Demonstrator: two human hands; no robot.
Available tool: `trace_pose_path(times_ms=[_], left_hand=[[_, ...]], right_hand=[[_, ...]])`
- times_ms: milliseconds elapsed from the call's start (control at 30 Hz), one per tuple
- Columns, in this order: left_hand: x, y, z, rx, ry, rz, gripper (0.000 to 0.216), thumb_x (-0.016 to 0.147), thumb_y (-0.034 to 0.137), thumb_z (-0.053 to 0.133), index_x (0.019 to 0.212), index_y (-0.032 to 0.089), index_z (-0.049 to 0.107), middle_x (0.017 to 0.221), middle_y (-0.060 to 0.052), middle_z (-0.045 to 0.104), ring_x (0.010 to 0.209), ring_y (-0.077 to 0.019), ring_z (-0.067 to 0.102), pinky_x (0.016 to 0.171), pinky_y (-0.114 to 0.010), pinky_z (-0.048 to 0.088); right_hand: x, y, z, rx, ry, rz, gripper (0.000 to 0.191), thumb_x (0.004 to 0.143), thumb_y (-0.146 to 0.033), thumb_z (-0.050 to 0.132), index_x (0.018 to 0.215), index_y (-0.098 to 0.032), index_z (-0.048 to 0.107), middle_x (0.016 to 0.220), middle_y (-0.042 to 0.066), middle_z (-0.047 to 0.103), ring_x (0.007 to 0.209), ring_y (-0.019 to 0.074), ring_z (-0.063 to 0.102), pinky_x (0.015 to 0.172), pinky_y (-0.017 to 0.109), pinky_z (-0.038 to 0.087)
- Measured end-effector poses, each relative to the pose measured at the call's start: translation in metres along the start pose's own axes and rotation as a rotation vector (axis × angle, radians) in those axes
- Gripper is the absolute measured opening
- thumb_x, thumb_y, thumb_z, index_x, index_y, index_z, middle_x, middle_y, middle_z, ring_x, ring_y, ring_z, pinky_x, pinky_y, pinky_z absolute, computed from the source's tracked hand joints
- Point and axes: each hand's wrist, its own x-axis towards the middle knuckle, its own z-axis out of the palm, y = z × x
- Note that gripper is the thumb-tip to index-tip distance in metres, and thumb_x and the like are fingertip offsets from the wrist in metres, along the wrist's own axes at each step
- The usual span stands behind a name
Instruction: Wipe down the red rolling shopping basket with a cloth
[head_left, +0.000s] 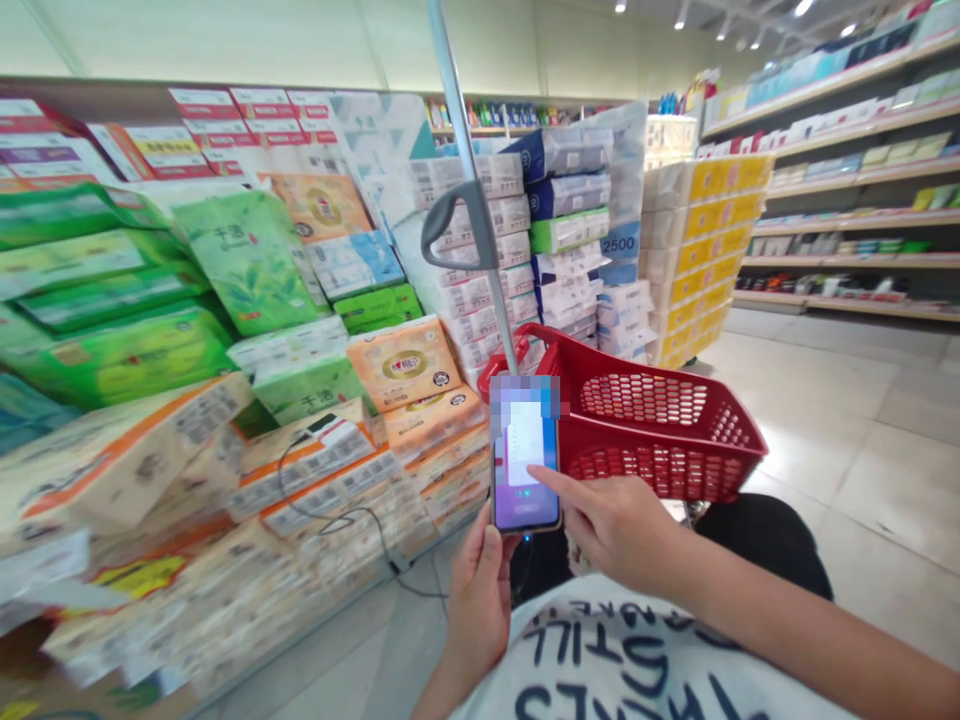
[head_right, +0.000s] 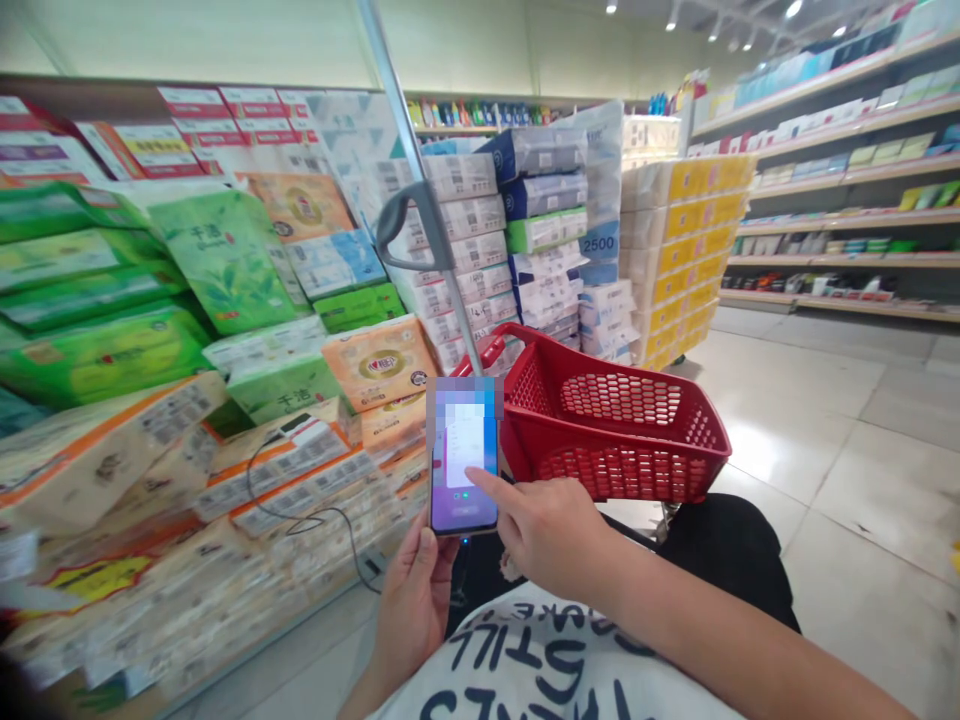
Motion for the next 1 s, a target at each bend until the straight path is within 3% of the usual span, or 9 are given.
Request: trace_pose_path(times_ms=[133,300,633,1000], left_hand=[[0.0001,-0.0003,0.0003,0.015,0.01,0.004,0.049,0.077,0.044,0.071,0.12,0.021,0.065,0.118,-0.01,0.067,0.109,-0.0235,0.062,0.095,-0.033,0.051],[0.0002,-0.0005,-0.001,0.032,-0.002,-0.002,0.046,0.077,0.044,0.07,0.118,0.022,0.066,0.119,-0.008,0.067,0.108,-0.0218,0.063,0.095,-0.031,0.05],[0.0014,-0.0023,-0.0015,0.006,-0.034,-0.018,0.047,0.08,0.043,0.068,0.122,0.021,0.063,0.121,-0.009,0.066,0.113,-0.0246,0.06,0.098,-0.035,0.049],[0.0082,-0.0083,-0.0067,-0.046,0.013,-0.021,0.042,0.079,0.04,0.07,0.118,0.024,0.065,0.116,-0.007,0.068,0.105,-0.0199,0.064,0.094,-0.03,0.05]], right_hand=[[0.006,0.0007,-0.0048,-0.017,0.099,0.152,0.056,0.096,-0.031,0.031,0.15,-0.015,0.024,0.07,0.004,0.069,0.053,0.0139,0.059,0.053,0.024,0.042],[0.0026,-0.0015,-0.0043,0.006,0.075,0.051,0.053,0.096,-0.029,0.033,0.148,-0.018,0.03,0.077,0.005,0.07,0.06,0.0145,0.061,0.059,0.025,0.044],[0.0001,-0.0011,-0.0026,0.028,0.029,0.012,0.051,0.095,-0.024,0.034,0.146,-0.02,0.034,0.077,0.004,0.07,0.061,0.0136,0.061,0.058,0.024,0.041],[0.0045,0.0041,0.0033,-0.007,0.136,0.007,0.051,0.096,-0.026,0.034,0.147,-0.017,0.033,0.071,0.002,0.069,0.055,0.0133,0.06,0.054,0.023,0.042]])
